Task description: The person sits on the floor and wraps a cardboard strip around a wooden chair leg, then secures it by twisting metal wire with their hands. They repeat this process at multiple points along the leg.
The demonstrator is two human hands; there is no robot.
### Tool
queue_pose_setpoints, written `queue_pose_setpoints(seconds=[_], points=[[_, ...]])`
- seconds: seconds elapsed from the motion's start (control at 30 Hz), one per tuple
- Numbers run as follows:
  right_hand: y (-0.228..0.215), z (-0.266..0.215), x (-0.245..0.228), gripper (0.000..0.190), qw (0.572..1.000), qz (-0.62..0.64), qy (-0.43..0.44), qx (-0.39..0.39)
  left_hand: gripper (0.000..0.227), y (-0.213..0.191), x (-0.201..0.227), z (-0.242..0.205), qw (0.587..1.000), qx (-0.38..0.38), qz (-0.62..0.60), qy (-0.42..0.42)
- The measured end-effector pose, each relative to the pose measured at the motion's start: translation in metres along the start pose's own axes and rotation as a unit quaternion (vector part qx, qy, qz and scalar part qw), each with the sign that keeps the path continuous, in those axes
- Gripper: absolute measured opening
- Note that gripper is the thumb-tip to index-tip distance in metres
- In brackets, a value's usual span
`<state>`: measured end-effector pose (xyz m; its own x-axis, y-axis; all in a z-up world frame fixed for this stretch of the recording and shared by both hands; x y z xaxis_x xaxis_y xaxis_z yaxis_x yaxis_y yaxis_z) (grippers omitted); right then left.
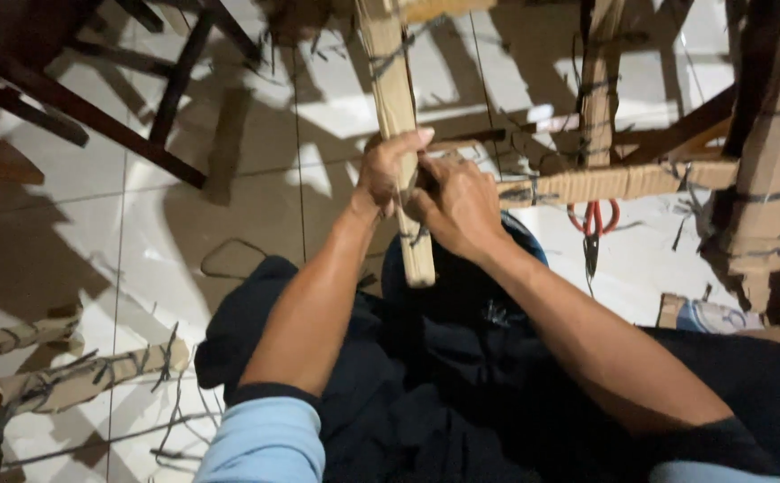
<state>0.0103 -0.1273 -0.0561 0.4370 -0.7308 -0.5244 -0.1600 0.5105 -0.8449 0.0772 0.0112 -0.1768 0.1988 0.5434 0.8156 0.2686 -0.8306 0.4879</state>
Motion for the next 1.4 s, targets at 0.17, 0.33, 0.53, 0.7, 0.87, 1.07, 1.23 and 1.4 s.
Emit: queue_pose_setpoints(seconds=[0.17,0.33,0.53,0.7,0.87,1.07,1.23,1.4], points=[[0.004,-0.001,0.007,0.047,0.999,-0.027,-0.024,-0.006,0.033,0.049,0.038,-0.064,0.999,0.008,-0.036,0.014],[-0.001,-0.016,0.002,0.051,0.994,-0.076,-0.075,-0.016,0.03,0.039,0.038,-0.054,0.998,0.029,-0.061,0.017],[-0.061,-0.045,-0.029,0.037,0.973,0.084,-0.133,-0.17,0.056,0.036,0.037,-0.05,0.996,-0.053,0.071,-0.017],[-0.014,-0.088,0.025,0.037,0.857,0.234,0.1,-0.448,0.047,0.036,0.033,-0.051,0.999,-0.001,0.007,-0.05],[0.078,-0.099,0.115,0.032,0.89,0.165,0.196,-0.377,0.037,0.043,0.032,-0.042,0.995,-0.09,-0.041,-0.003],[0.246,-0.102,0.291,0.049,0.989,0.12,0.06,-0.065,0.058,0.048,0.044,-0.056,0.998,-0.04,0.032,-0.026],[0.262,-0.114,0.283,0.07,0.989,-0.001,0.109,-0.096,0.07,0.048,0.048,-0.063,0.996,-0.01,0.064,-0.059],[0.217,-0.141,0.256,0.032,0.949,0.073,0.291,-0.1,0.049,0.048,0.049,-0.062,0.997,-0.038,0.061,-0.028]])
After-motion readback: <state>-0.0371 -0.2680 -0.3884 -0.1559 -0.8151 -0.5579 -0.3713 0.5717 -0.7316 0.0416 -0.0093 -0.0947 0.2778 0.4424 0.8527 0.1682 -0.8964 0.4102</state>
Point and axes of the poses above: each hand's wrist, its own z-axis towards the middle knuckle, its own y-axis out of the palm, x = y × z, the point moved 8 cm from there along z, towards the middle knuckle, and after that the axes turned 4 degrees about -z, right-handed, at the moved point
